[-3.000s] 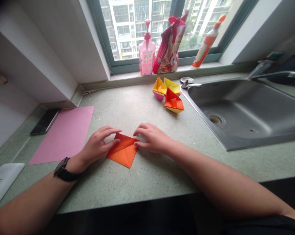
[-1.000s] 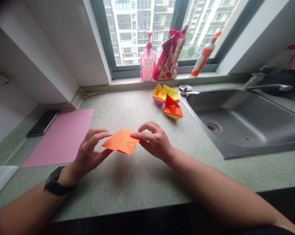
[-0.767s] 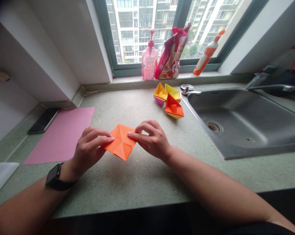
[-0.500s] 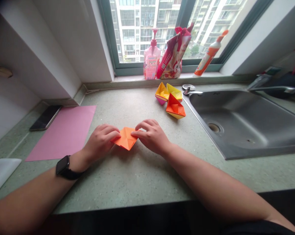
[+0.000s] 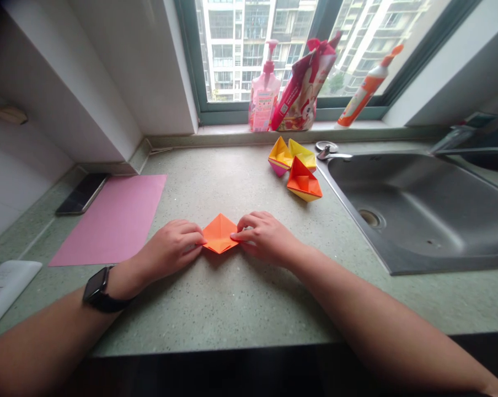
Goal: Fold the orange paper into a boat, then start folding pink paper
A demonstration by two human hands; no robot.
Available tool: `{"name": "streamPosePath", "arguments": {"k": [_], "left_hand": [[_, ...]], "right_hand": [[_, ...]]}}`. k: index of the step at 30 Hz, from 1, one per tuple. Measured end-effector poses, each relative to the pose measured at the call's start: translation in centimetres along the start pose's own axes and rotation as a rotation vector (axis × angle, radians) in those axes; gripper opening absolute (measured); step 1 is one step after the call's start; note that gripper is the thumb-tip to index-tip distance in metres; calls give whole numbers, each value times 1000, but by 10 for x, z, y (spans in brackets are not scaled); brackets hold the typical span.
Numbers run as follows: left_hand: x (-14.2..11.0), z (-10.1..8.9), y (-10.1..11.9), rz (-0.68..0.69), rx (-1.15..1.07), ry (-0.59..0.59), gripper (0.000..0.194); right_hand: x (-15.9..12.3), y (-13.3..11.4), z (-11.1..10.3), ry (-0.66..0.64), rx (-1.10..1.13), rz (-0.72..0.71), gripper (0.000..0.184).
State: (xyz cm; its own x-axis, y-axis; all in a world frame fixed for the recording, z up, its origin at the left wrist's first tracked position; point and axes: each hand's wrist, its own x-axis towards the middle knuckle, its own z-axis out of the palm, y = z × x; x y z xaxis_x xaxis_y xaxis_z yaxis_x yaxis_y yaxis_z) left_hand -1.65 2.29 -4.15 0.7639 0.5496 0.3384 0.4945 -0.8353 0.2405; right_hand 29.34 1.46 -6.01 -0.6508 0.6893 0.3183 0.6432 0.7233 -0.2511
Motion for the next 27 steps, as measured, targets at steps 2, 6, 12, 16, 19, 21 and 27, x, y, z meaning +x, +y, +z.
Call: {"name": "streamPosePath", "arguments": {"k": [2,6,12,16,19,21,27], "left_hand": [[0,1,-1,-24,-13,1,17],[-1,1,-1,-68,-46,-4,16],[-2,1,1,-171,-96,13,13],[-1,3,1,-276,-124,-19,17],[2,5,3,-383,-120,-83,23],[4,5,4,-428,-107,-107,26],[6,9,5,-464,-53,-106,31]], "right_hand": [[1,0,-2,-7,30,2,22],[3,-1,-6,-27,106,24,15],[4,-6,-9,-66,151,85,15],[7,-10,-9,-82,199,164,18],[10,-15,-8,-122,185,246,22],[13,-18,-7,-139,162,301,23],[20,-24,-3,-189,69,413,26]]}}
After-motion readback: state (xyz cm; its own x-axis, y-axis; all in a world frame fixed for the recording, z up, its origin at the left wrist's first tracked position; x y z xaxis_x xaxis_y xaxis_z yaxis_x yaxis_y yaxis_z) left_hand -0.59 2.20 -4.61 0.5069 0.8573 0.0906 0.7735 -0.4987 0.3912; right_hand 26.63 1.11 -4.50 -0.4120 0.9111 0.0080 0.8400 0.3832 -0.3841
